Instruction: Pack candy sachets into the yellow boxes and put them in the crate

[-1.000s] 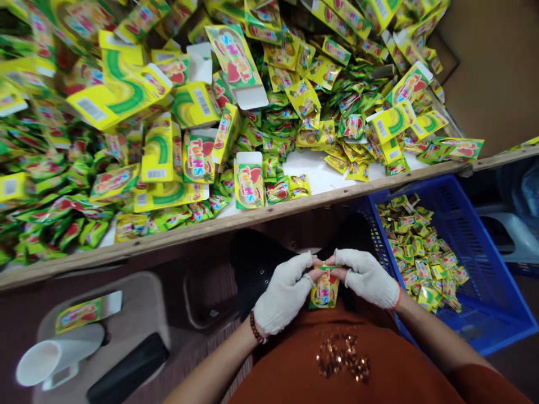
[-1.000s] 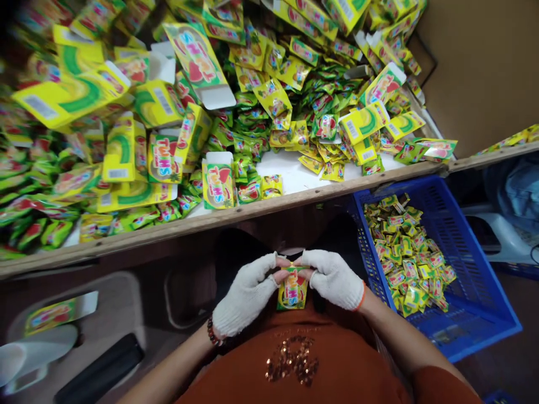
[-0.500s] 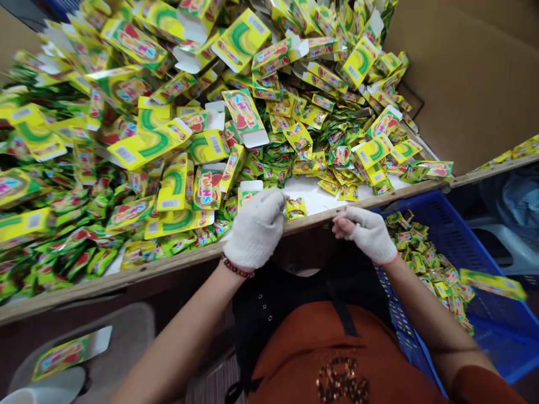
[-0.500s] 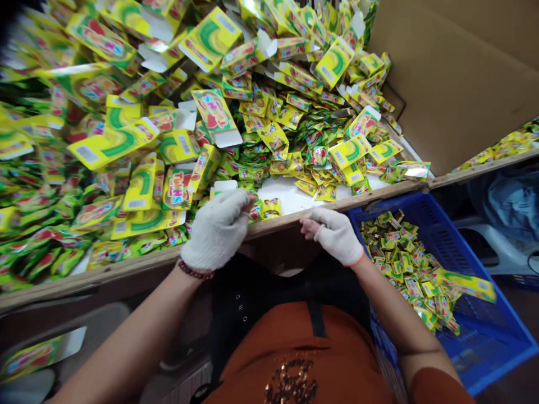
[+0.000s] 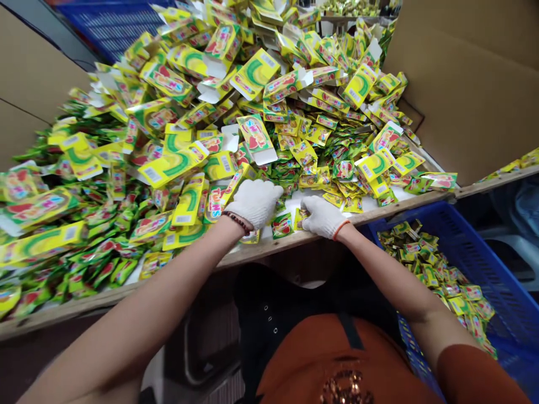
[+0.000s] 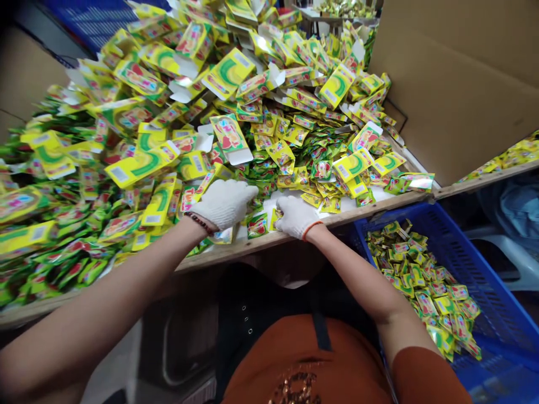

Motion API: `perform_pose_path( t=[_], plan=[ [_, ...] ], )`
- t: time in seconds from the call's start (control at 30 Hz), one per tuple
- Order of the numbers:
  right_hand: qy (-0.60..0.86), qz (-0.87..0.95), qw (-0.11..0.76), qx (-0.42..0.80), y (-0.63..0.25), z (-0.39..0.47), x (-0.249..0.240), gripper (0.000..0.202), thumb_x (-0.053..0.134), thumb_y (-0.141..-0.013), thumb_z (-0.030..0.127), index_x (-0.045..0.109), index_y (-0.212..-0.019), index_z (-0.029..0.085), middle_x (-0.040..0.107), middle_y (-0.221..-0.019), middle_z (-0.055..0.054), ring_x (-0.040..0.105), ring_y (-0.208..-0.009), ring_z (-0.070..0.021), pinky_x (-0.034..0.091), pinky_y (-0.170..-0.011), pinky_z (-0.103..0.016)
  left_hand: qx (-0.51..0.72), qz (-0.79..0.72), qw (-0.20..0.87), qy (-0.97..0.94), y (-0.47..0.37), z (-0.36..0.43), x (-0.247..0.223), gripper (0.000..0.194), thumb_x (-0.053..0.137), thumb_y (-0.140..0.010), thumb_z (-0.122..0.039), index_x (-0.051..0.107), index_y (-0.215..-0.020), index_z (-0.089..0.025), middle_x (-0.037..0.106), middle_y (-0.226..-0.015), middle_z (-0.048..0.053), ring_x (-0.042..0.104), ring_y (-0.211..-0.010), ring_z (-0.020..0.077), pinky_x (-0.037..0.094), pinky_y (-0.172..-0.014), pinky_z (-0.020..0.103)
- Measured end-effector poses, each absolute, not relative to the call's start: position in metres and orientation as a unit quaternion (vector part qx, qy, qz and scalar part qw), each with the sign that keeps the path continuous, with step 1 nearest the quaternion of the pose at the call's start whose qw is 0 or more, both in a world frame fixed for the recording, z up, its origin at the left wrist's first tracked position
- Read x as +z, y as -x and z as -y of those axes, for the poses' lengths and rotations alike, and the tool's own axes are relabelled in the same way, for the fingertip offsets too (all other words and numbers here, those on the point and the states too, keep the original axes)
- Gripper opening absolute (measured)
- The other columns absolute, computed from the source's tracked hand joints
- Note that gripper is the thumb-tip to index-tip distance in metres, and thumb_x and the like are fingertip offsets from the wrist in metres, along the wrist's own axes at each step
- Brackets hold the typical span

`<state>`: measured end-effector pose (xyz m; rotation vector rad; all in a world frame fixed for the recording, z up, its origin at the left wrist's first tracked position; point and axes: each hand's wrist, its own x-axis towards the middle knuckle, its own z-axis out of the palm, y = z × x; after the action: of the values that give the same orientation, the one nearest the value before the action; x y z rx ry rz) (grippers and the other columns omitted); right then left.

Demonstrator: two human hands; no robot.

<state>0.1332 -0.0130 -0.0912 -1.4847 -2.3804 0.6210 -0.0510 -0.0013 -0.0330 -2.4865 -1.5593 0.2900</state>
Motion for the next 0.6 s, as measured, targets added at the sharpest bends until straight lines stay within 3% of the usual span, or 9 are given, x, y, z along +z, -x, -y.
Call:
perform_pose_path(
  t=[0.1,0.23,0.4,0.6],
  plan=[
    [0.528,0.786,0.207,0.246,-0.138,0.016,-0.094,0.021,0.068,-0.075,0.028,0.059,-0.092,0.02,0.061,-0.082,-0.002,0.055,-0.074,-0.0184,0.042,-0.067,-0.029,-0.016,0.541,0.081,0.837,0.063,-0.003,-0.029,0.014,0.058,-0.08,-0.028,0.068,-0.081,-0.018,0.068,-0.087,0.011,0.062,-0.084,0.029,0.037,-0.07,0.036],
    [0.522,0.697,0.356,0.338,-0.143,0.018,-0.095,0.021,0.067,-0.075,0.026,0.056,-0.092,0.02,0.061,-0.083,0.002,0.057,-0.073,-0.0138,0.045,-0.068,-0.026,-0.252,0.585,-0.029,0.77,0.066,0.001,-0.028,0.013,0.059,-0.079,-0.031,0.064,-0.075,-0.019,0.064,-0.076,0.004,0.059,-0.076,0.0213,0.041,-0.071,0.032],
    [0.459,0.57,0.429,0.529,-0.15,0.027,-0.082,0.035,0.064,-0.079,0.051,0.054,-0.092,0.019,0.062,-0.079,0.0,0.057,-0.052,-0.0108,0.046,-0.05,-0.025,-0.42,0.625,-0.158,0.639,0.046,0.019,-0.026,0.014,0.061,-0.077,-0.031,0.055,-0.073,-0.019,0.053,-0.063,-0.003,0.049,-0.061,0.0138,0.039,-0.06,0.027],
    [0.422,0.538,0.552,0.477,-0.143,0.046,-0.073,0.042,0.068,-0.079,0.057,0.064,-0.094,0.018,0.069,-0.091,-0.005,0.063,-0.081,-0.017,0.053,-0.077,-0.03,-0.556,0.534,-0.396,0.499,0.009,0.059,-0.049,0.022,0.069,-0.072,-0.031,0.051,-0.076,-0.02,0.048,-0.06,-0.007,0.045,-0.052,0.0086,0.04,-0.051,0.02]
  ],
)
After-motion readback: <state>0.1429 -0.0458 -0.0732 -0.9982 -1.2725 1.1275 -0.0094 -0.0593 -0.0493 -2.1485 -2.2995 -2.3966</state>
